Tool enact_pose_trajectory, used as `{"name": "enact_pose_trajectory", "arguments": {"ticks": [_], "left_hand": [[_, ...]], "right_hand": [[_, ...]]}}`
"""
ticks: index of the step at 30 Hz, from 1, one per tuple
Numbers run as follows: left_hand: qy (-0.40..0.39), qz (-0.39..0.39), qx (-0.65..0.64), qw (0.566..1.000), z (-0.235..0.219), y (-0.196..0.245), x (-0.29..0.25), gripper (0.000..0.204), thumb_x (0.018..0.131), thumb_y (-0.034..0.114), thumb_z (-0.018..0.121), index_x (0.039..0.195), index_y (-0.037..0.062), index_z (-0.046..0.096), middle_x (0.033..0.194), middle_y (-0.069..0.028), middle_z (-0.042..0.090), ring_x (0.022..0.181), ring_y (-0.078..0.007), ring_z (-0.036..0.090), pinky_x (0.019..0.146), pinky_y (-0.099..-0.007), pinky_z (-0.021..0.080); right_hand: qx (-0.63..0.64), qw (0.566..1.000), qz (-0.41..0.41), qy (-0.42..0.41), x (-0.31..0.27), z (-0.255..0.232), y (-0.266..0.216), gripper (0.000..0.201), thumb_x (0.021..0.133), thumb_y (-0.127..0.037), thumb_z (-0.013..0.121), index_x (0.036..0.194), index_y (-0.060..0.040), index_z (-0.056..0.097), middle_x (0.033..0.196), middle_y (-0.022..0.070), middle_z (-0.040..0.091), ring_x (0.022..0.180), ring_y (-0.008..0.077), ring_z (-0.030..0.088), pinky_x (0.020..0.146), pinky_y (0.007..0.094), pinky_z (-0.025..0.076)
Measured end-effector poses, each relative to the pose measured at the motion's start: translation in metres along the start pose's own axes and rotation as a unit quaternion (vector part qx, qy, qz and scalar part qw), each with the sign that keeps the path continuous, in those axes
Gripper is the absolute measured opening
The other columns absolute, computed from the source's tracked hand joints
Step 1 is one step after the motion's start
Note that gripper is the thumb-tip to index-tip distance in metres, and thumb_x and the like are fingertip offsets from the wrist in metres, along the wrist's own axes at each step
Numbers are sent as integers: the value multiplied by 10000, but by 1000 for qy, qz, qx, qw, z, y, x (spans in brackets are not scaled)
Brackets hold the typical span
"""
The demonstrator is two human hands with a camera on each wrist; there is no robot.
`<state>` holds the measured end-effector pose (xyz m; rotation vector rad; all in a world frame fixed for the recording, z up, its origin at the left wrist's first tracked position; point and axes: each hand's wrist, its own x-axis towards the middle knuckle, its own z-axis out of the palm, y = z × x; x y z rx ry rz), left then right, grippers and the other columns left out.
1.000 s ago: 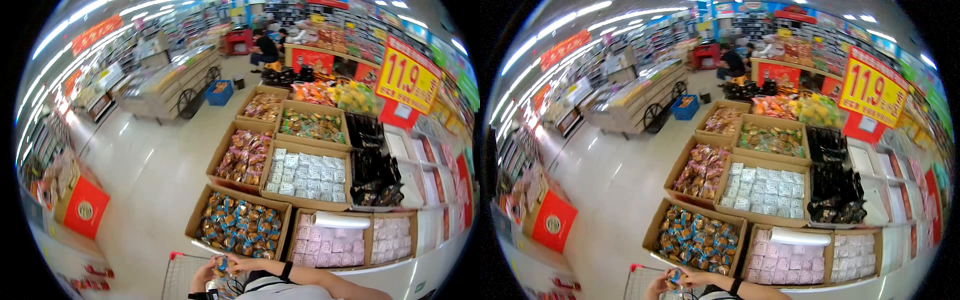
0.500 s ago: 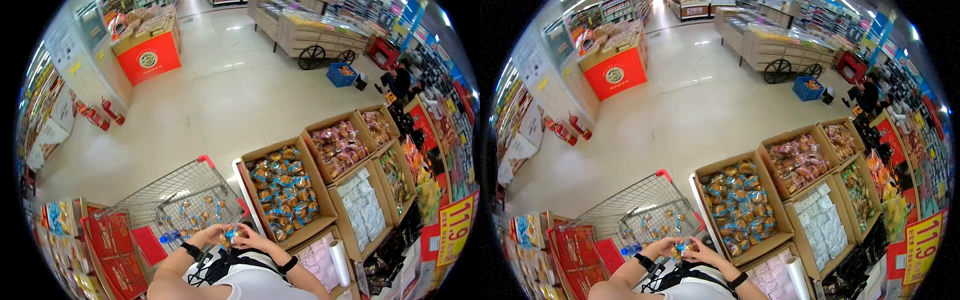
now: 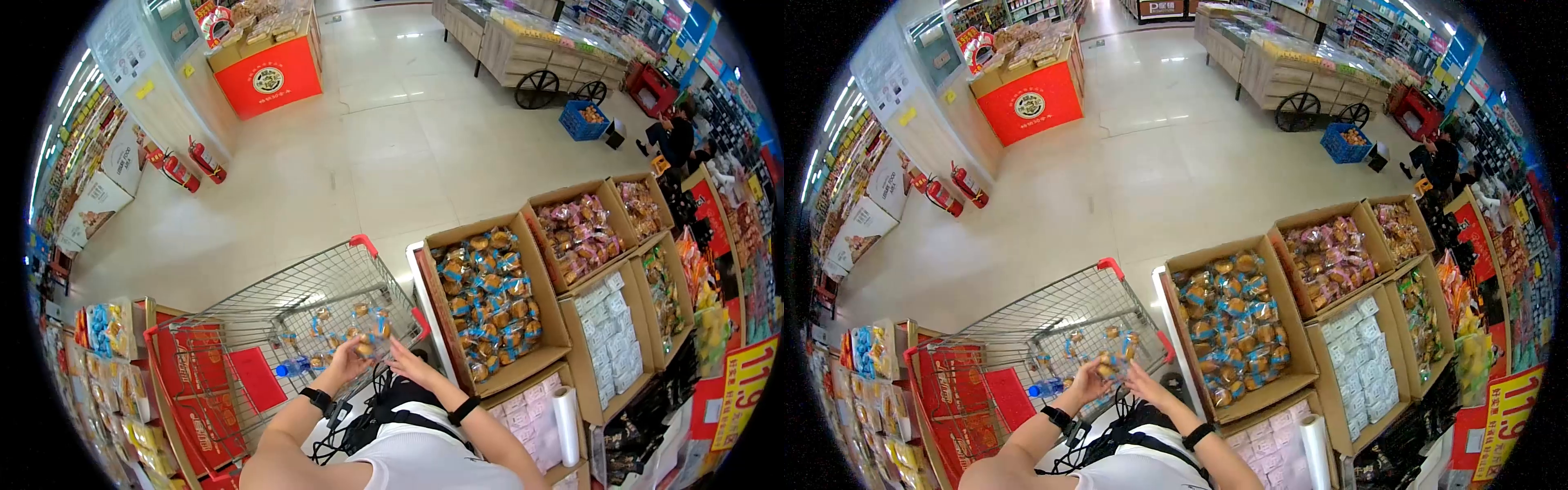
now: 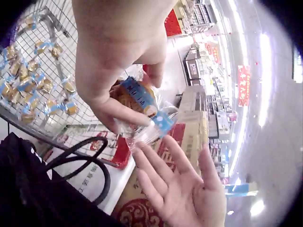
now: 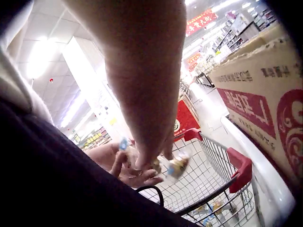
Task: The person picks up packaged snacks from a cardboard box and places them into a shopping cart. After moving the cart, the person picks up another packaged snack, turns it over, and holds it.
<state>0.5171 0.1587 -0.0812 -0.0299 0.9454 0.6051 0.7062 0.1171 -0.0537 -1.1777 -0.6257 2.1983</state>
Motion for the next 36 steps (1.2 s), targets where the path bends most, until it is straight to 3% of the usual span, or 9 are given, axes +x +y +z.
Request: {"name": "enact_pose_trajectory", "arguments": {"ticks": [5,14,17,19,21,26,29,31,36], "left_hand": [[174,24,31,984,-29,-2,-2,509,747,214,554,1155,56,293,1141,-208,344,939,-347,452,771,-383,446],[88,-59,344,933,2,0,1,426,781,277,506,1135,82,370,976,-106,507,819,-218,535,684,-319,449],[25,55,601,797,38,-1,17,375,763,255,527,1074,65,437,949,-101,528,821,-221,539,676,-320,438],[-63,345,721,598,83,-1,15,345,744,217,539,1035,47,466,968,-138,511,857,-276,522,716,-347,423],[-119,438,725,518,133,-2,15,366,726,177,549,1053,45,452,985,-166,484,911,-318,478,751,-366,406],[-213,468,718,469,207,-14,74,450,706,141,573,1112,66,395,1106,-189,396,1026,-337,398,812,-366,382],[-91,497,786,357,228,-8,112,574,670,178,619,1167,82,349,1164,-221,335,1061,-358,364,818,-361,392],[29,326,906,269,240,-5,124,826,613,287,663,1275,123,197,1236,-256,252,1083,-349,357,813,-381,396],[84,299,935,170,236,-10,144,681,624,277,607,1214,129,300,1154,-276,341,1008,-369,426,733,-357,433]], "right_hand": [[-102,993,52,14,-3,6,9,429,835,-314,437,1212,-132,344,1156,39,434,996,158,471,835,269,367],[-49,992,-73,85,-63,-17,-13,357,846,-281,419,1155,-104,397,1064,52,497,955,149,493,807,269,388],[-14,967,-179,181,-103,-37,-35,323,850,-253,415,1135,-102,411,1062,56,501,932,153,507,789,266,406],[16,941,-211,262,-124,-53,-46,314,843,-266,429,1110,-100,428,1058,54,504,899,151,518,769,264,414],[-8,912,-213,352,-139,-69,-49,335,828,-270,452,1102,-77,433,1057,69,498,897,151,504,756,264,404],[-98,866,-111,478,-118,-126,1,471,779,-300,507,1133,-12,391,1090,176,444,964,261,464,822,338,365],[-271,823,-73,494,-104,-135,16,517,757,-340,526,1160,-57,368,1112,187,406,1010,289,418,817,376,369],[-281,815,-76,501,-96,-130,15,528,746,-353,531,1155,-58,373,1121,218,393,1008,309,418,844,361,345],[-301,784,-12,543,-86,-114,13,547,764,-335,510,1195,-61,314,1150,239,365,1030,344,404,856,382,346]]}}
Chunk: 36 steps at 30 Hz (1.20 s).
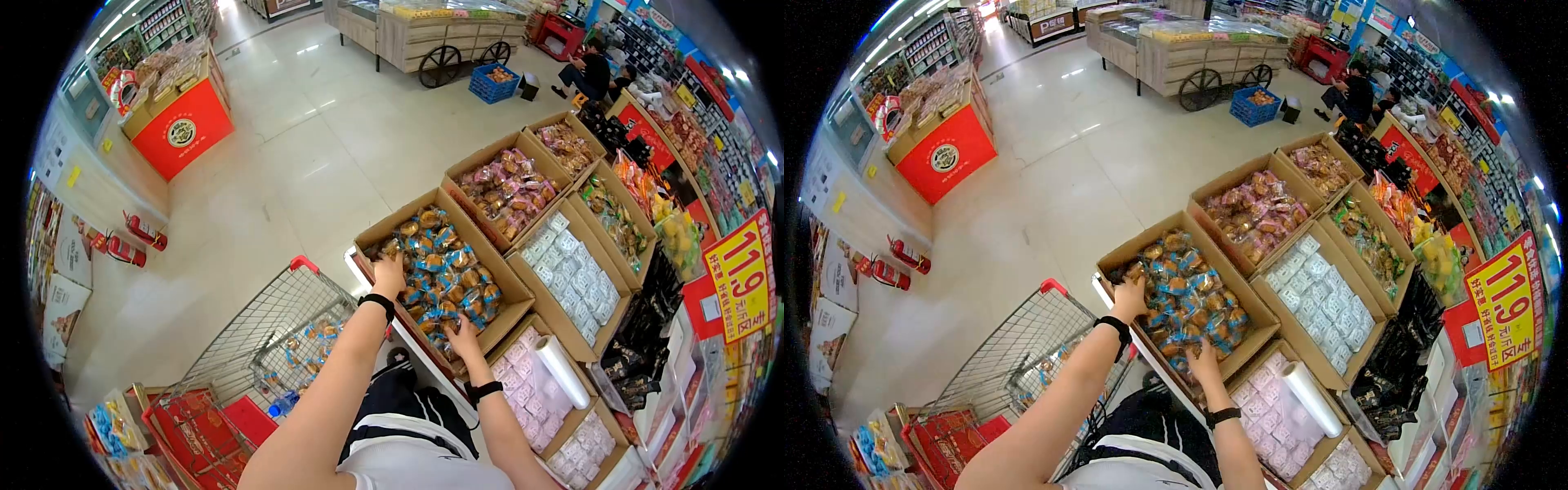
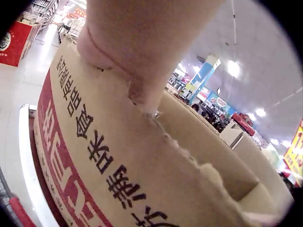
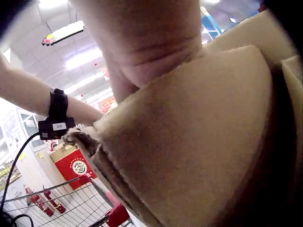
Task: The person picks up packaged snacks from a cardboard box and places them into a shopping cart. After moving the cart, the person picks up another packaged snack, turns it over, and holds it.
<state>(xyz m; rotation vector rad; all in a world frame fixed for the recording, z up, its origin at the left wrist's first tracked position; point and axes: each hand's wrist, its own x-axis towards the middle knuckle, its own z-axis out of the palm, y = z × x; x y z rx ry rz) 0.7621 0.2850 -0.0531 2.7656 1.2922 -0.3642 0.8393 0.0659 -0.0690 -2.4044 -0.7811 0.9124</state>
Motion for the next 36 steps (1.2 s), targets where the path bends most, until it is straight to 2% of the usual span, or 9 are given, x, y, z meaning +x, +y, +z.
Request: {"name": "enact_pose_trajectory", "arguments": {"ticks": [2,11,16,19,21,23,24,26,36], "left_hand": [[-144,36,-93,985,-7,-3,4,607,621,254,611,1162,129,365,1138,-256,378,960,-341,479,712,-348,441],[-49,147,-236,959,-16,-6,-11,294,644,180,571,900,61,490,789,-96,554,799,-265,534,674,-357,438],[169,130,-713,668,-21,-39,-45,244,693,97,596,891,61,459,898,-29,474,840,-125,463,736,-259,392],[180,10,-711,679,8,-98,-79,288,722,85,577,974,54,441,807,-30,500,731,-97,483,632,-214,426],[-8,-114,-683,722,36,-142,-107,347,707,182,609,981,30,461,801,-87,547,752,-128,523,655,-250,431],[-106,-165,-285,938,55,-159,-135,445,693,318,595,1003,22,474,830,-142,567,769,-183,540,661,-297,424],[-107,-161,-280,940,60,-164,-143,445,693,318,595,1003,22,474,830,-142,567,769,-183,540,661,-297,424],[-388,55,-145,909,66,-168,-153,598,697,462,518,1097,21,464,1058,-201,495,966,-287,490,811,-358,379],[18,163,-530,832,-53,-4,-86,294,762,239,520,968,30,505,850,-126,563,776,-244,558,646,-307,447]], "right_hand": [[0,1000,-17,-12,-3,3,0,539,770,-322,504,1197,-59,309,1160,234,359,1040,345,398,862,386,343],[-78,995,-55,-33,-4,5,0,430,773,-282,500,1117,-40,410,1118,184,408,991,336,430,824,390,380],[-87,993,-2,-74,-5,2,-5,461,784,-299,486,1172,-83,364,1227,174,295,1080,350,352,860,432,357],[-138,985,44,-88,-11,1,-14,498,756,-253,535,1190,-110,338,1231,163,283,1119,352,288,884,454,314],[-164,981,35,-93,-11,9,-9,536,753,-237,543,1214,-126,293,1250,168,242,1134,361,259,885,473,304],[-215,965,19,-146,-3,15,-1,647,745,-304,555,1265,-154,199,1314,193,87,1180,423,114,881,554,260],[-209,967,21,-145,-5,15,-4,647,745,-304,555,1265,-154,199,1314,193,87,1180,423,114,881,554,260],[-264,950,35,-165,-5,9,-10,696,727,-293,583,1274,-180,168,1316,191,81,1165,419,162,877,541,272],[-269,956,50,-105,-4,16,-6,702,684,-308,630,1240,-181,221,1256,237,183,1088,415,293,842,514,303]]}}
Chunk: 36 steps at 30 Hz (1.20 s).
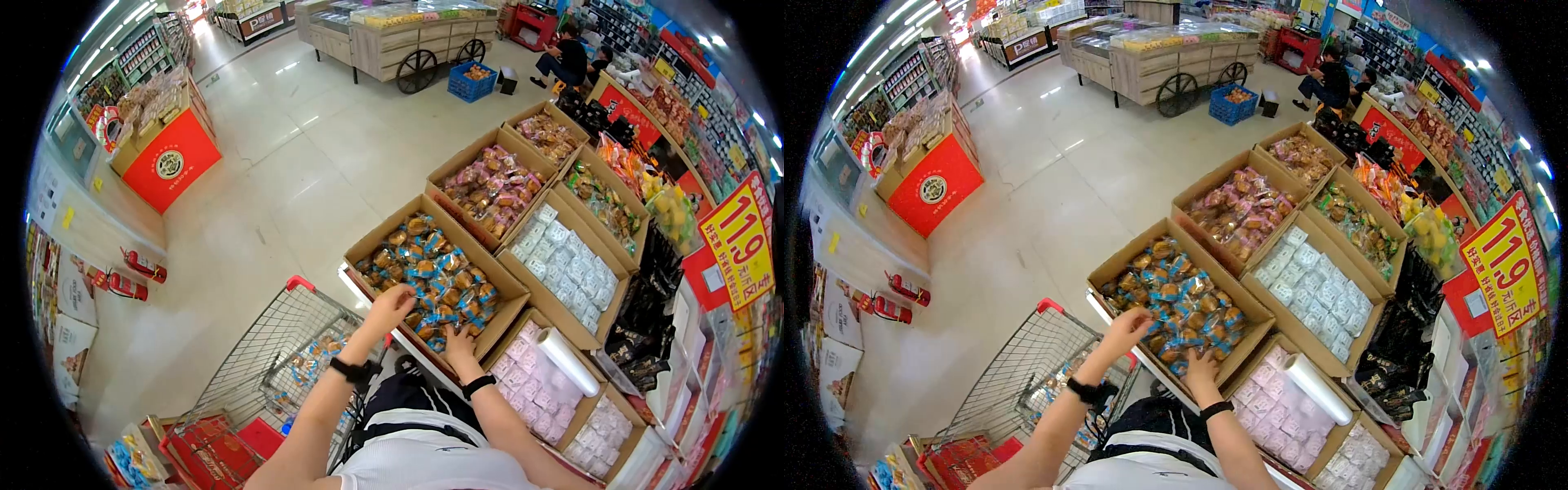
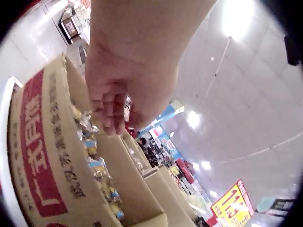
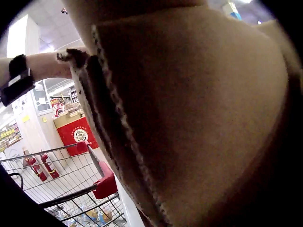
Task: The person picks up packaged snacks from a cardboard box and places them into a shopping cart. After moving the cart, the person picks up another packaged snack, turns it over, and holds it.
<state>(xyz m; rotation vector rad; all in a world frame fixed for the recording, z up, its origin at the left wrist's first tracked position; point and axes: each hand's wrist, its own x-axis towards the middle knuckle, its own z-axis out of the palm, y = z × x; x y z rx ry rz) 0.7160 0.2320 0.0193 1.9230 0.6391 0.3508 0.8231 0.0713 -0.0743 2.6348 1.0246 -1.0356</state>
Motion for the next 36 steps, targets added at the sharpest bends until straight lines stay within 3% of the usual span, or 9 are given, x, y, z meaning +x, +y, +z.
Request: {"name": "enact_pose_trajectory", "arguments": {"ticks": [4,6,12,18,24,26,28,30,36], "left_hand": [[-62,-4,315,947,47,-54,34,332,739,235,524,1007,43,486,914,-121,543,811,-260,546,688,-351,433],[-146,-114,468,864,63,-67,43,374,714,205,523,1050,54,459,999,-131,509,868,-281,525,741,-401,402],[-154,-139,437,875,58,-58,41,409,700,144,512,1090,57,426,1011,-159,492,882,-296,518,745,-397,396],[-153,-125,456,868,61,-63,44,475,700,194,565,1118,52,390,1022,-174,460,869,-305,502,726,-397,410],[-155,-115,468,862,62,-60,39,415,689,163,558,1064,34,435,1007,-171,458,853,-311,502,698,-384,412],[-122,-97,462,873,63,-62,37,388,693,158,546,1046,32,445,961,-173,483,817,-305,515,675,-387,416],[-90,-79,458,881,61,-60,35,361,698,153,534,1027,29,455,916,-175,508,781,-300,528,652,-391,421],[-42,-23,361,931,56,-49,34,302,717,156,500,992,33,476,769,-145,550,680,-291,540,580,-397,428],[10,2,277,961,54,-44,30,156,730,169,455,833,78,529,700,-101,567,627,-286,535,514,-402,425]], "right_hand": [[8,999,-9,37,-4,-2,2,681,678,-225,628,1231,-147,238,1186,296,270,1014,443,368,827,493,328],[29,998,-16,47,-7,-4,4,730,615,-281,670,1205,-136,266,1138,289,322,993,432,389,809,482,347],[63,992,-20,106,-11,-6,5,671,554,-327,694,1079,-96,347,1037,244,419,963,398,415,802,464,353],[279,958,-27,59,-7,-24,16,508,605,-280,648,991,-57,405,910,150,497,871,269,477,725,357,394],[681,730,-58,27,-23,-39,29,285,724,-161,524,971,-68,415,875,75,486,749,162,501,629,276,420],[691,721,-52,26,-34,-54,25,251,739,-143,480,974,-77,416,873,56,481,751,147,501,630,266,427],[765,634,-113,-30,-48,-68,21,268,735,-158,468,988,-83,422,904,46,479,771,151,508,646,263,431],[754,634,-142,-98,-63,-76,20,283,730,-164,470,997,-82,426,919,48,475,793,149,505,667,260,426],[650,591,-229,-419,-75,-41,-8,318,753,-216,463,1033,-69,431,979,44,455,893,129,475,765,257,400]]}}
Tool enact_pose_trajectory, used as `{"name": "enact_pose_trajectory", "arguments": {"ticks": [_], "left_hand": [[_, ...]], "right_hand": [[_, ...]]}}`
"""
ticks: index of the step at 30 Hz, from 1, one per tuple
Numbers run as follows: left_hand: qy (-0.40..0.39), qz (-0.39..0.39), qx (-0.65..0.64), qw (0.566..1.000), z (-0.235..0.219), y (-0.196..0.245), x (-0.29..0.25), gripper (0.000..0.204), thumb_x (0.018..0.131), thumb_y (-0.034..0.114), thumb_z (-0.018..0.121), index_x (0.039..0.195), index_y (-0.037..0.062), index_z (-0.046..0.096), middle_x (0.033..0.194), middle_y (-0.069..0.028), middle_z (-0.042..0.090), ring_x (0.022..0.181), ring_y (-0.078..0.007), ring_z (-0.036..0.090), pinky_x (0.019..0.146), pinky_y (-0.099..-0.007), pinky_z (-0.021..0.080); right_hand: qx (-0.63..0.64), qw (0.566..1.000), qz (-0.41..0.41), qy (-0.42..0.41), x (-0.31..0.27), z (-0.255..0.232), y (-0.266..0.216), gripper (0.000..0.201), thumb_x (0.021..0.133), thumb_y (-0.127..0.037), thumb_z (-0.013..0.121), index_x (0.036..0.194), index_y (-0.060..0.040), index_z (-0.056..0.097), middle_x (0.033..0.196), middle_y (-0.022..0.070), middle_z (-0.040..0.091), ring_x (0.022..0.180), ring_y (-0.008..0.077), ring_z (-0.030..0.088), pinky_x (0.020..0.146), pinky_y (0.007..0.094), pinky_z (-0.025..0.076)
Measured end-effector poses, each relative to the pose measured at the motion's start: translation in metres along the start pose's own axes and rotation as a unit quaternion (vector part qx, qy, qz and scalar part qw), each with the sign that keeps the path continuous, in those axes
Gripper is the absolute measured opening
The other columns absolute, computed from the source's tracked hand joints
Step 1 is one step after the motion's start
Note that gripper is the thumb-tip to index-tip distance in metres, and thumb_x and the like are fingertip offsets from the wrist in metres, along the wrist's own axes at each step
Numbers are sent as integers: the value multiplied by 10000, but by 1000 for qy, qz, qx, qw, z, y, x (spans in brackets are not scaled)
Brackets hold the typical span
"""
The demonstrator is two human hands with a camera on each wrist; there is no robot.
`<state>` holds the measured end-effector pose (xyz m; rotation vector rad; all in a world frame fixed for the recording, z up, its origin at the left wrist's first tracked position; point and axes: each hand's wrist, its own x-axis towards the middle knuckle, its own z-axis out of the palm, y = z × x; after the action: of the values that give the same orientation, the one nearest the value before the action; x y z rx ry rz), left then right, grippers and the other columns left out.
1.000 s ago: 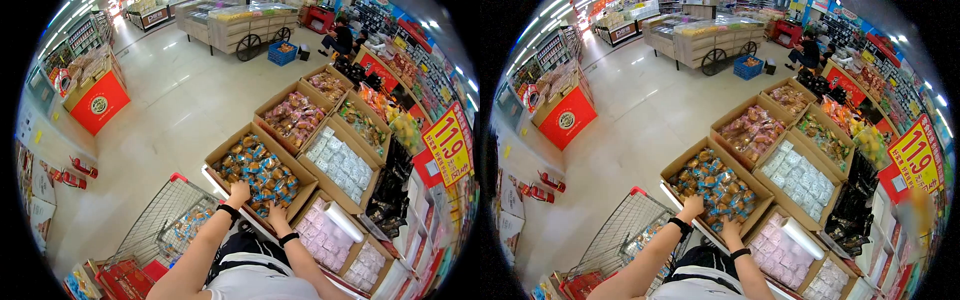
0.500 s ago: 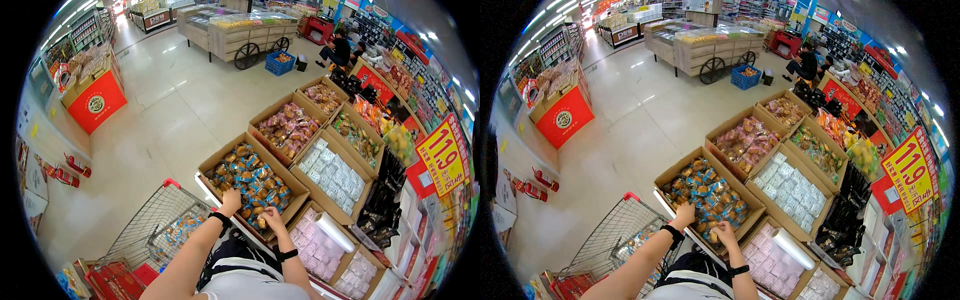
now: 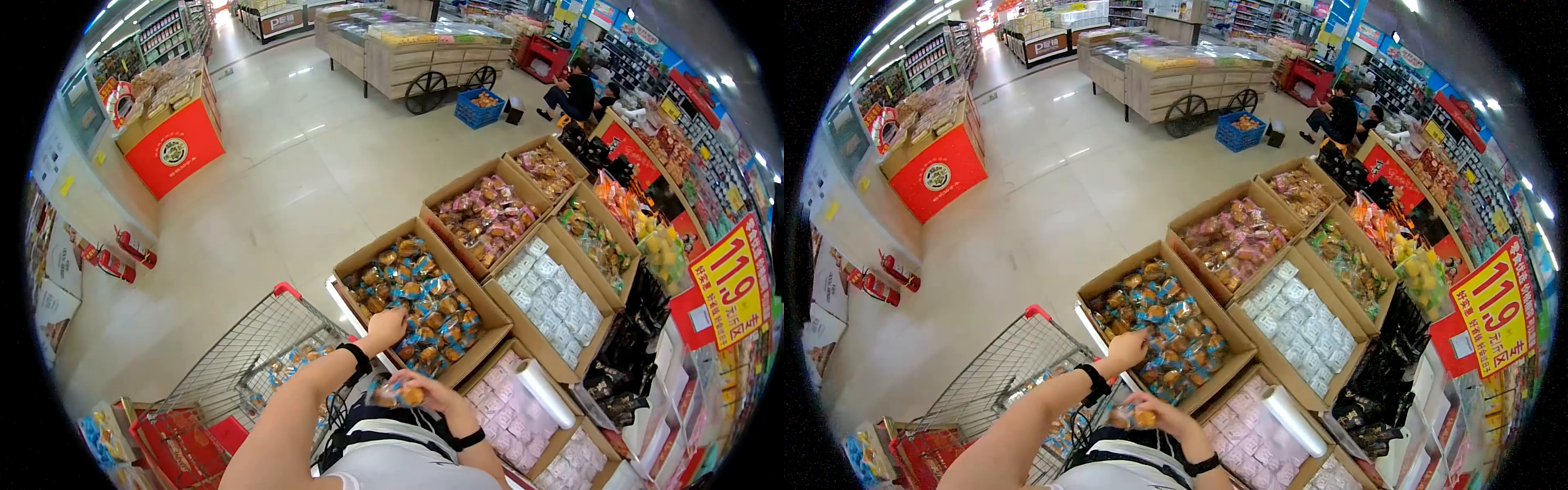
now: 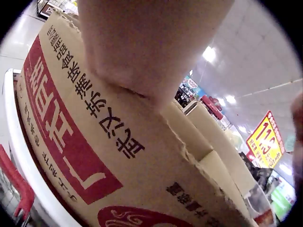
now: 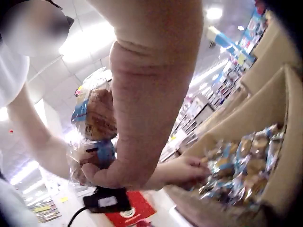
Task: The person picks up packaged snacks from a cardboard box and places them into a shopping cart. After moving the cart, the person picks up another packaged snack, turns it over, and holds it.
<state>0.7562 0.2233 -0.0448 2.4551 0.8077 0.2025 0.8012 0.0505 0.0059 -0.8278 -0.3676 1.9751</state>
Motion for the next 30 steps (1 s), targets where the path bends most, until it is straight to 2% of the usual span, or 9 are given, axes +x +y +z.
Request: {"name": "enact_pose_trajectory", "arguments": {"ticks": [6,8,10,16,18,24,26,27,30], "left_hand": [[-26,2,40,999,2,-2,1,125,724,161,439,764,70,515,674,-126,555,630,-309,531,533,-415,419],[-59,0,48,997,2,-3,3,128,758,153,423,749,48,497,653,-133,536,604,-296,529,503,-411,426],[-60,-4,54,997,4,-4,3,124,766,143,415,749,49,494,642,-120,533,572,-289,517,493,-403,425],[-35,-4,21,999,3,-4,-1,117,765,141,416,750,54,493,644,-114,534,576,-289,514,495,-398,419],[-66,-37,36,997,-3,0,1,124,720,149,449,785,70,518,702,-129,558,621,-305,531,529,-400,425],[-43,-19,25,999,9,-8,2,127,719,137,452,797,62,519,694,-130,553,622,-310,530,527,-406,424],[-39,-9,57,998,13,-10,2,132,713,128,457,805,56,519,686,-135,549,629,-310,534,530,-409,426],[-40,-9,56,998,14,-10,3,132,713,128,457,805,56,519,686,-135,549,629,-310,534,530,-409,426],[-101,-36,86,991,12,-10,5,150,707,124,464,827,49,516,693,-142,546,642,-312,538,546,-410,431]], "right_hand": [[-154,968,200,6,53,31,35,304,766,-319,457,1015,-144,439,934,-7,457,865,80,442,700,228,389],[-105,967,229,39,72,28,47,294,770,-323,456,1008,-151,441,940,-8,463,861,88,448,711,258,391],[-35,979,201,4,93,21,61,358,778,-346,464,1065,-139,410,1010,-5,453,932,123,444,765,329,381],[8,987,155,35,114,40,65,476,750,-400,491,1135,-141,383,1090,0,446,943,126,455,776,340,398],[6,987,157,-23,111,28,64,503,737,-417,506,1138,-140,385,1101,-2,443,959,123,451,800,336,389],[-85,966,244,8,104,-8,59,413,756,-412,476,1096,-183,429,1035,2,478,911,131,468,691,314,428],[8,973,211,90,108,-18,64,405,793,-397,429,1123,-164,399,1052,31,457,903,159,476,700,330,428],[7,981,155,120,115,-21,70,401,811,-322,445,1144,-116,358,1064,61,431,965,200,475,747,388,428],[57,992,111,34,138,-36,97,450,792,-255,501,1163,-76,318,1099,78,409,1041,233,445,804,434,409]]}}
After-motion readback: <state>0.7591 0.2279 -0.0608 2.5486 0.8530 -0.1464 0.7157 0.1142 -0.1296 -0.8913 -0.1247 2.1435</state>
